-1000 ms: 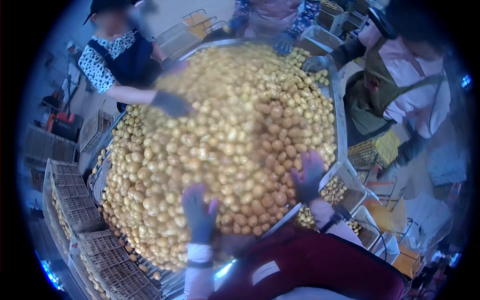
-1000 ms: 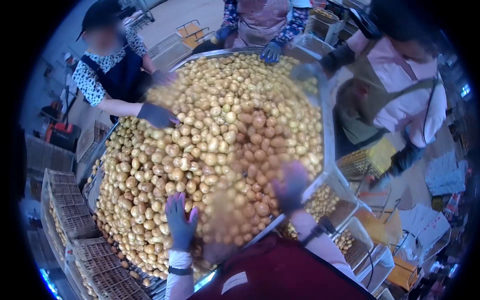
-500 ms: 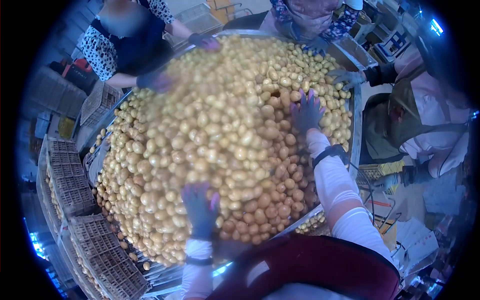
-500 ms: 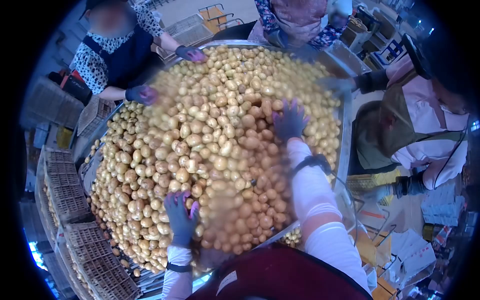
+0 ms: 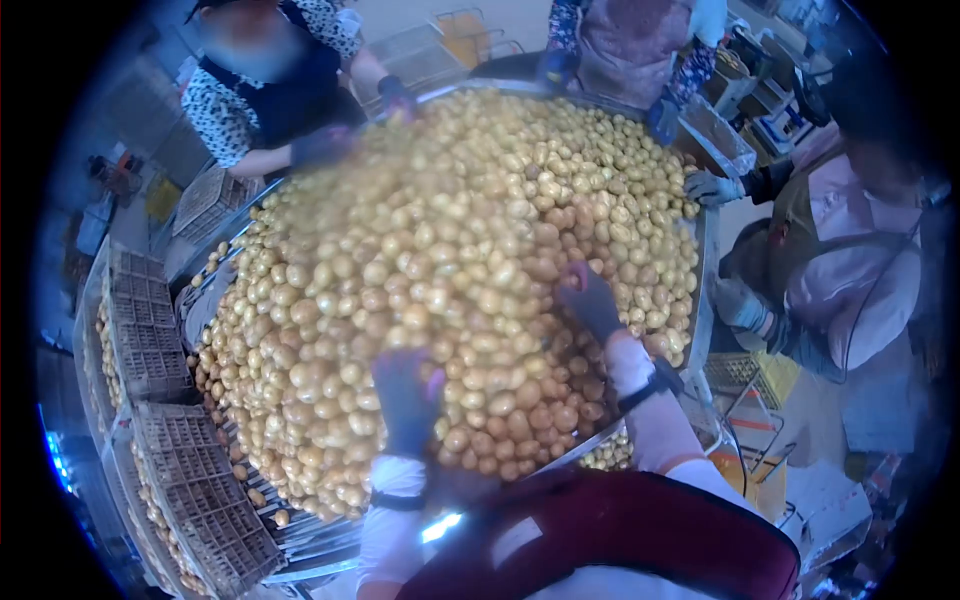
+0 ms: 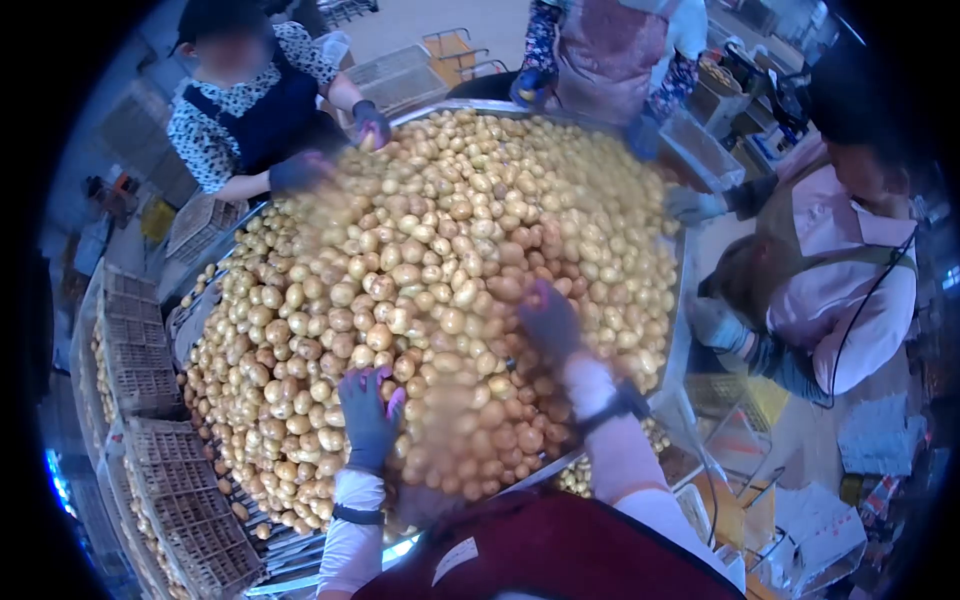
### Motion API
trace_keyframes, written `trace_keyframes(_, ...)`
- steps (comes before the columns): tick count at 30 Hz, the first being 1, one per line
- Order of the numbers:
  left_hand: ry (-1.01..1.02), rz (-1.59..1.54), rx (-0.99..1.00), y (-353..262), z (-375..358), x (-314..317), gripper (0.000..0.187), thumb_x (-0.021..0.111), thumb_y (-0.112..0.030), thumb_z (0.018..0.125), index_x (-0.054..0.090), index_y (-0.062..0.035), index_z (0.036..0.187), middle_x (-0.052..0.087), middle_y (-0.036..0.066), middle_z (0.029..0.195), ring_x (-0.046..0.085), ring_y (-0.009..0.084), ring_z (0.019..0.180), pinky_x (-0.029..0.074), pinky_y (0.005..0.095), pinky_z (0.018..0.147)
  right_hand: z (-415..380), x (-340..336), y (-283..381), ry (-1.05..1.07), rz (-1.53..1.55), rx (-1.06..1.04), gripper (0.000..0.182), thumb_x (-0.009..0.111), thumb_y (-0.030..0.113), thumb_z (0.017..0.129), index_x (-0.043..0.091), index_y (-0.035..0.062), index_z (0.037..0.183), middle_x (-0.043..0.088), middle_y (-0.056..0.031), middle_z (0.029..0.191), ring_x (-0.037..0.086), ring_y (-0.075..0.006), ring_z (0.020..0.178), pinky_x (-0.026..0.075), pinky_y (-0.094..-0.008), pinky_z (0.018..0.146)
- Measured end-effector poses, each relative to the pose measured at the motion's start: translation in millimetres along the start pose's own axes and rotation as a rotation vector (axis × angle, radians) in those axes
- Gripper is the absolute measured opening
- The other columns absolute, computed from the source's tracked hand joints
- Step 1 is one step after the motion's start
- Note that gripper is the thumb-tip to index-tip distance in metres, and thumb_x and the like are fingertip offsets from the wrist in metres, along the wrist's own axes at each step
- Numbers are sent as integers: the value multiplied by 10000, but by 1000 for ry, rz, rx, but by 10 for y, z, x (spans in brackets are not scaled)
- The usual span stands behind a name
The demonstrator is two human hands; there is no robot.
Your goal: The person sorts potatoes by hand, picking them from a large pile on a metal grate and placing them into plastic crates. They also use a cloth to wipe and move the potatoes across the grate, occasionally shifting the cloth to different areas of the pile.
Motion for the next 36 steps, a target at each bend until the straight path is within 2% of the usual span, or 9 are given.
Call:
trace_keyframes(3,58,-69,-65,17,-38,40,418,689,-317,861,596,-85,1196,581,162,1182,497,408,1169,397,549,1000,-433,386,250,242,-340,-180,509,655,293,846,556,144,1323,664,-133,1115,652,-363,1015,513,-514,838)
trace_keyframes(7,49,432,-18,-198,-240,226,399,669,-308,862,603,-102,1196,594,162,1170,529,381,1140,418,526,983,-729,536,328,16,-304,-460,680,673,141,829,442,134,1468,601,-149,1289,566,-345,1193,461,-454,1004)
trace_keyframes(10,49,121,34,-480,-332,196,376,654,-323,877,618,-106,1182,589,177,1192,531,390,1177,416,531,994,-817,568,354,-20,-354,-513,649,663,105,827,474,141,1447,600,-150,1292,582,-339,1171,478,-447,982)
trace_keyframes(13,425,-44,-7,-817,-465,162,503,669,-375,868,582,-134,1301,525,195,1332,412,399,1334,232,674,1099,-856,562,313,-25,-411,-573,488,665,122,839,572,121,1318,635,-133,1204,623,-328,1073,510,-427,910)
trace_keyframes(18,233,-142,13,-636,-661,-67,536,636,-335,894,549,-118,1376,496,178,1402,411,366,1348,239,642,1111,-701,183,606,-117,-62,-331,393,692,221,843,617,104,1211,649,-110,1108,646,-261,927,528,-386,822)
trace_keyframes(22,62,-147,-58,-35,-572,-420,487,641,-247,890,558,-101,1346,510,182,1386,443,368,1323,312,539,1119,-687,756,1097,41,-184,-731,359,646,208,868,635,141,1220,653,-154,1104,656,-317,978,531,-426,851)
trace_keyframes(27,-222,3,-141,705,-97,-906,441,709,-174,789,600,-91,1208,549,183,1320,449,385,1316,351,533,1108,-404,1413,1105,383,-445,-381,492,647,345,899,545,203,1359,681,-158,1102,660,-361,995,521,-500,854)
trace_keyframes(30,2,20,-102,1044,149,-446,532,773,-109,711,589,-109,1210,484,188,1409,404,421,1360,332,548,1129,-306,1471,1149,431,-586,-310,486,638,377,908,550,229,1363,695,-169,1090,666,-374,973,516,-512,856)
trace_keyframes(36,37,226,-93,1156,438,-95,619,831,-155,639,585,-115,1205,432,176,1447,450,427,1270,371,523,1068,-382,1120,873,241,3,-308,419,647,429,914,620,112,1187,677,-154,1059,668,-333,935,528,-476,812)
Point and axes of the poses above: each hand's wrist, its own z-axis towards the middle knuckle, its own x-axis out of the palm, y = z × x, the point moved 10 cm from there along z, towards the middle knuckle
